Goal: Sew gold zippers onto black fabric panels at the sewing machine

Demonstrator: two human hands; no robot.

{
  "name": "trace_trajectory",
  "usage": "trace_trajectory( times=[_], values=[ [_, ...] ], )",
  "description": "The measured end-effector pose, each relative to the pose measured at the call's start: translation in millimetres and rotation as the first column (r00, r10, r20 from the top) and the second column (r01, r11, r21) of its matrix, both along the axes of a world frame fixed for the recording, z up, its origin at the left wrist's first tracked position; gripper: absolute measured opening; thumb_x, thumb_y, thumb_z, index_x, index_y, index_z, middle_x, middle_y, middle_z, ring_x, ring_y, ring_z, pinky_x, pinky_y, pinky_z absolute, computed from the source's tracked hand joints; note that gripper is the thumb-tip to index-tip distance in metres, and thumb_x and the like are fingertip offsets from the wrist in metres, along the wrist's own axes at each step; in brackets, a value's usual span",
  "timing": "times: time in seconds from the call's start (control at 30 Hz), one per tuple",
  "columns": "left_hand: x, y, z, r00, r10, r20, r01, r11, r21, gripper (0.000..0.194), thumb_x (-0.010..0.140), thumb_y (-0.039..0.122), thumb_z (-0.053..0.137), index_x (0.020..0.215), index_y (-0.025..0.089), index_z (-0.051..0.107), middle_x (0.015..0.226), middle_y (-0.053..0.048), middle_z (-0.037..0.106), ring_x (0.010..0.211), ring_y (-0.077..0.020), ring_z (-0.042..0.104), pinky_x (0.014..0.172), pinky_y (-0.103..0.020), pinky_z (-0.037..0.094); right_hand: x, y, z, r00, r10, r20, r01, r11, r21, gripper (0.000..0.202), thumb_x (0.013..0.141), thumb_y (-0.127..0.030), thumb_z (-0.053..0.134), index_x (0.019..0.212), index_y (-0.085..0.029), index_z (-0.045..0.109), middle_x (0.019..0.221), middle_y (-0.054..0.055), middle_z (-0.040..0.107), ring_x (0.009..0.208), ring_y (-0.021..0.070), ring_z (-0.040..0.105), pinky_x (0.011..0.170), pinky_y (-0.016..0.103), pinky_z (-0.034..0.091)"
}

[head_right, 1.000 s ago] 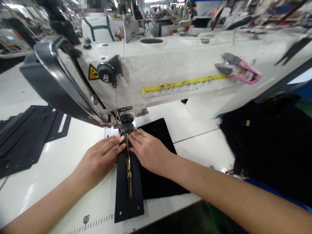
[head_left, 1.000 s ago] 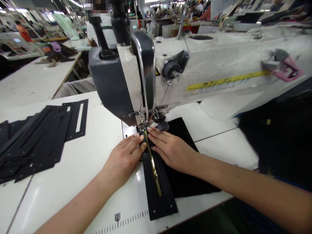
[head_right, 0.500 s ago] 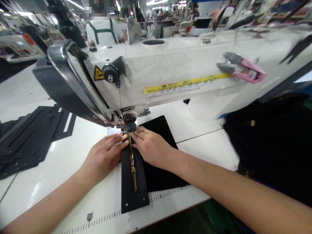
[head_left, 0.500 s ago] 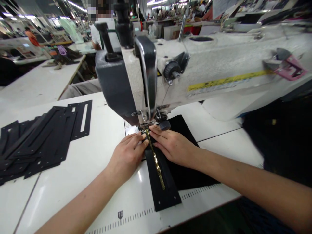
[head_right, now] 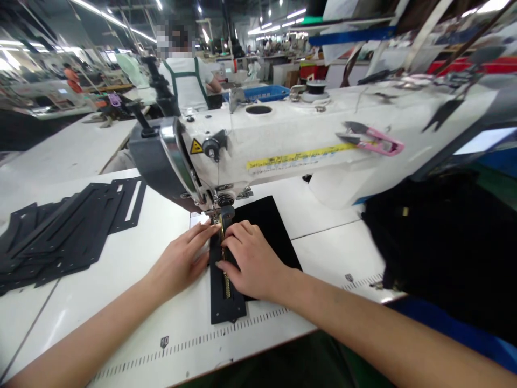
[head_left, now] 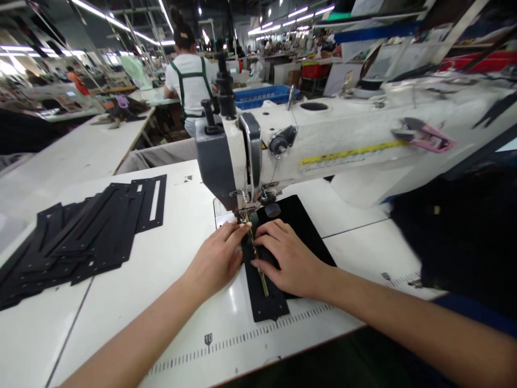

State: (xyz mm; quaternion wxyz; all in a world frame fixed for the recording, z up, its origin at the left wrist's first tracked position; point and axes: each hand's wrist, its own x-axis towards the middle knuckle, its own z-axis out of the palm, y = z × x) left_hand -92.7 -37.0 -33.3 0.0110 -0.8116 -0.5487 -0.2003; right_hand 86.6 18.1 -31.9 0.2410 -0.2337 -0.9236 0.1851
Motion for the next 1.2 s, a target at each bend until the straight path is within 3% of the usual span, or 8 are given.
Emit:
trace_trajectory(
  times=[0.2, 0.33, 0.5, 0.6, 0.67, 0.73, 0.87, 1.2],
  values=[
    [5.0, -11.3, -1.2, 0.998, 0.022, 0.056, -0.023, 0.999, 0.026, 0.036, 0.076, 0.009, 0.046, 0.111, 0.015, 0.053, 0.115, -0.014, 0.053, 0.112, -0.0265, 0.048, 0.091, -0.048, 0.045, -2.2, -4.0, 6.6, 0.997, -0.023, 0.08, 0.023, 1.0, 0.0, 0.028, 0.067, -0.019, 0.056, 0.094, -0.014, 0.054, 0.099, 0.01, 0.051, 0.094, 0.0245, 0.043, 0.08, 0.04, 0.038],
    [6.3, -9.7, -4.6, 0.999, 0.026, 0.045, -0.029, 0.998, 0.06, 0.038, 0.072, 0.005, 0.044, 0.107, 0.014, 0.056, 0.113, -0.013, 0.056, 0.11, -0.0261, 0.051, 0.09, -0.048, 0.047, -8.1, -4.0, 5.7, 0.992, -0.093, 0.087, 0.093, 0.996, 0.0, 0.021, 0.063, -0.022, 0.056, 0.083, -0.016, 0.05, 0.092, 0.008, 0.051, 0.088, 0.0245, 0.044, 0.076, 0.04, 0.038],
    [13.0, -14.7, -5.1, 0.999, 0.013, -0.038, -0.007, 0.988, 0.156, 0.027, 0.079, 0.007, 0.043, 0.099, 0.013, 0.06, 0.104, -0.013, 0.062, 0.102, -0.0258, 0.056, 0.087, -0.047, 0.049, -6.3, -5.9, 2.3, 0.992, -0.124, -0.015, 0.122, 0.988, -0.094, 0.012, 0.067, -0.011, 0.048, 0.075, -0.018, 0.044, 0.075, 0.003, 0.051, 0.072, 0.0181, 0.047, 0.066, 0.034, 0.042],
    [20.0, -22.7, -6.9, 0.996, 0.02, -0.084, -0.002, 0.979, 0.203, 0.025, 0.083, 0.008, 0.042, 0.1, 0.012, 0.059, 0.102, -0.013, 0.063, 0.1, -0.0253, 0.058, 0.083, -0.043, 0.052, -0.4, -13.2, -2.5, 0.998, -0.054, -0.016, 0.055, 0.997, 0.059, 0.022, 0.075, -0.008, 0.042, 0.094, -0.013, 0.053, 0.096, 0.011, 0.058, 0.092, 0.0231, 0.052, 0.079, 0.04, 0.044],
    [22.9, -26.8, -8.2, 0.994, 0.015, -0.112, 0.009, 0.977, 0.212, 0.026, 0.083, 0.006, 0.04, 0.102, 0.01, 0.058, 0.104, -0.014, 0.063, 0.102, -0.0256, 0.057, 0.084, -0.042, 0.052, 2.4, -18.3, -8.0, 0.999, -0.032, 0.011, 0.029, 0.983, 0.18, 0.032, 0.082, -0.01, 0.038, 0.109, -0.007, 0.053, 0.117, 0.017, 0.053, 0.112, 0.0266, 0.046, 0.092, 0.044, 0.041],
    [23.5, -28.6, -8.9, 0.991, 0.006, -0.135, 0.022, 0.978, 0.208, 0.027, 0.083, 0.006, 0.04, 0.103, 0.007, 0.057, 0.107, -0.016, 0.062, 0.104, -0.0262, 0.056, 0.085, -0.042, 0.051, 3.4, -21.3, -14.1, 0.998, -0.036, 0.043, 0.024, 0.971, 0.237, 0.036, 0.086, -0.013, 0.034, 0.115, -0.003, 0.052, 0.125, 0.019, 0.048, 0.119, 0.0274, 0.041, 0.097, 0.045, 0.038],
    [21.8, -26.2, -8.7, 0.99, 0.003, -0.143, 0.023, 0.983, 0.18, 0.026, 0.085, 0.007, 0.04, 0.105, 0.006, 0.056, 0.107, -0.016, 0.061, 0.105, -0.0257, 0.055, 0.087, -0.042, 0.05, 2.5, -18.8, -21.0, 0.995, -0.044, 0.086, 0.02, 0.967, 0.255, 0.039, 0.088, -0.014, 0.032, 0.117, 0.002, 0.052, 0.127, 0.021, 0.046, 0.121, 0.0282, 0.041, 0.099, 0.043, 0.038],
    [17.0, -12.2, -6.6, 0.991, -0.01, -0.136, 0.035, 0.983, 0.181, 0.024, 0.084, 0.006, 0.039, 0.099, 0.006, 0.057, 0.105, -0.016, 0.061, 0.102, -0.0251, 0.056, 0.085, -0.043, 0.051, -1.6, 1.0, -17.4, 0.986, -0.001, 0.167, -0.053, 0.947, 0.318, 0.039, 0.085, -0.01, 0.034, 0.118, 0.004, 0.051, 0.126, 0.023, 0.047, 0.121, 0.0283, 0.04, 0.101, 0.041, 0.036]
  ],
)
